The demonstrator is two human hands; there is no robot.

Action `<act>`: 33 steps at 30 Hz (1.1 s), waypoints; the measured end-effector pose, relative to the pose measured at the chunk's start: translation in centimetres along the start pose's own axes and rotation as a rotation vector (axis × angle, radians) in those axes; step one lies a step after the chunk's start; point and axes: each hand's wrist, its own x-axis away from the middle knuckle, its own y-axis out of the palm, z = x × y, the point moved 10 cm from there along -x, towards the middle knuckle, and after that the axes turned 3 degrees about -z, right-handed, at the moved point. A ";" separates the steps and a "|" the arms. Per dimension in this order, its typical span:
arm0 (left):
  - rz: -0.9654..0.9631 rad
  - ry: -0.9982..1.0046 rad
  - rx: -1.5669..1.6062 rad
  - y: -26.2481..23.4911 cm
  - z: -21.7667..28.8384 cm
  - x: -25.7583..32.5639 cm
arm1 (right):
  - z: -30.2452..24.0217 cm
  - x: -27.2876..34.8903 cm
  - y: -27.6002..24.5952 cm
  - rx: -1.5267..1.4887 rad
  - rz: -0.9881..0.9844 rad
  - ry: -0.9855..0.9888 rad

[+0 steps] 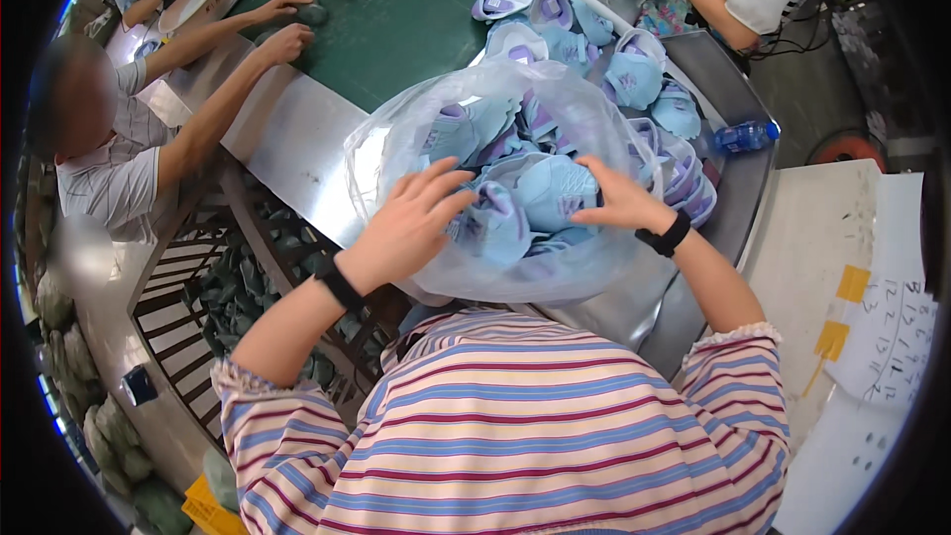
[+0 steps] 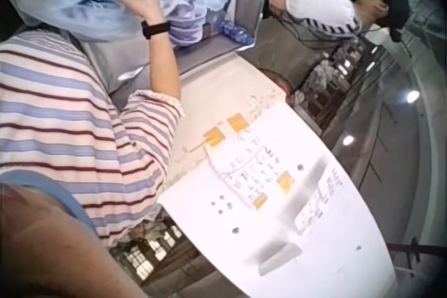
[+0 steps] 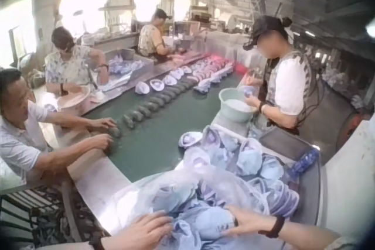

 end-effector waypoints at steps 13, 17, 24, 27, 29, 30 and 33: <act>-0.116 -0.185 0.502 -0.7 -6.6 -5.6 | 4.9 6.1 -1.7 -1.358 0.281 0.301; -0.084 -0.406 0.730 -2.1 -9.3 -3.9 | 1.9 6.3 -2.6 -1.481 0.145 0.136; 0.474 -0.605 1.490 -1.5 -11.5 -1.9 | -2.7 3.2 -4.1 -1.575 0.074 0.002; 0.343 -0.713 1.229 0.5 -12.0 -0.9 | -3.8 0.0 -3.4 -1.549 0.061 0.024; 0.448 -0.558 1.246 -1.1 -10.6 -0.8 | -5.0 -1.2 -3.6 -1.578 0.071 0.089; 0.458 -0.475 1.226 -1.6 -10.1 -1.0 | -5.5 -1.6 -3.5 -1.592 0.084 0.122; 0.541 -0.357 1.494 -1.5 -7.3 -1.9 | -6.5 -4.7 -1.2 -0.969 0.078 0.076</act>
